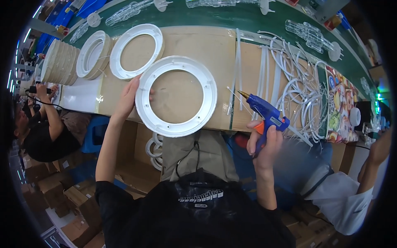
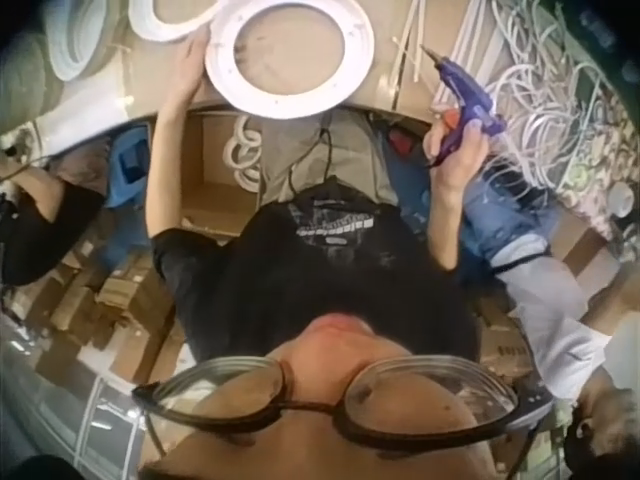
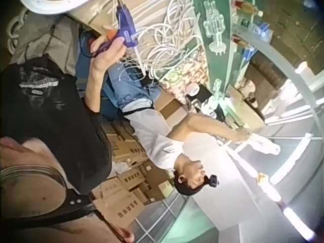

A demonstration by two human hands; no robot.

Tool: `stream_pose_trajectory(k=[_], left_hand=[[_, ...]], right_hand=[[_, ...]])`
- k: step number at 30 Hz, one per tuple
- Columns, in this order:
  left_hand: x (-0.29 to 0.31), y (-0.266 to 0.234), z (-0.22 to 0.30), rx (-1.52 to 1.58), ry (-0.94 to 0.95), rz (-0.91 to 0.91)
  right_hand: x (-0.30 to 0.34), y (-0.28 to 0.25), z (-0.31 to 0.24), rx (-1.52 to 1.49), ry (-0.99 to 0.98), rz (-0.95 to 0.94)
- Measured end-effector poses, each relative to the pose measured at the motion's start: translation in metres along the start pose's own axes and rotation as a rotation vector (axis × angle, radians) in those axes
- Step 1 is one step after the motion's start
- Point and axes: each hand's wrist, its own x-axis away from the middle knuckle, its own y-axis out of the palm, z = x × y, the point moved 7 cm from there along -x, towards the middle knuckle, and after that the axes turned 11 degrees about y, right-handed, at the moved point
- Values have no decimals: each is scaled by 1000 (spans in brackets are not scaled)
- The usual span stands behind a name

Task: Assembling components of circular LED ceiling lights using a hot glue gun.

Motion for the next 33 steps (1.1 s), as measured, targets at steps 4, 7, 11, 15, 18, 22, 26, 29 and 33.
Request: stream_pose_trajectory(k=[4,7,11,15,18,22,26,29,33], left_hand=[[5,-10,-10,-36,-16,5],[5,-10,-7,-120,29,10],[5,-13,-3,-201,116,-9],[8,-8,6,-272,163,13],[8,-7,7,-285,191,21],[9,-8,8,-283,185,30],[10,-21,-14,-256,120,20],[13,-21,-14,-71,21,92],[14,-22,-18,90,10,94]], right_hand=[[0,-1,3,-8,-2,18],[0,3,1,-13,-15,16],[0,9,-1,-25,-17,-104],[-2,8,0,-19,-24,-47],[-1,11,1,-14,-14,-48],[-2,7,6,-6,-5,-86],[0,19,-1,6,-10,-47],[0,24,0,29,47,-14],[0,19,6,-38,36,-82]])
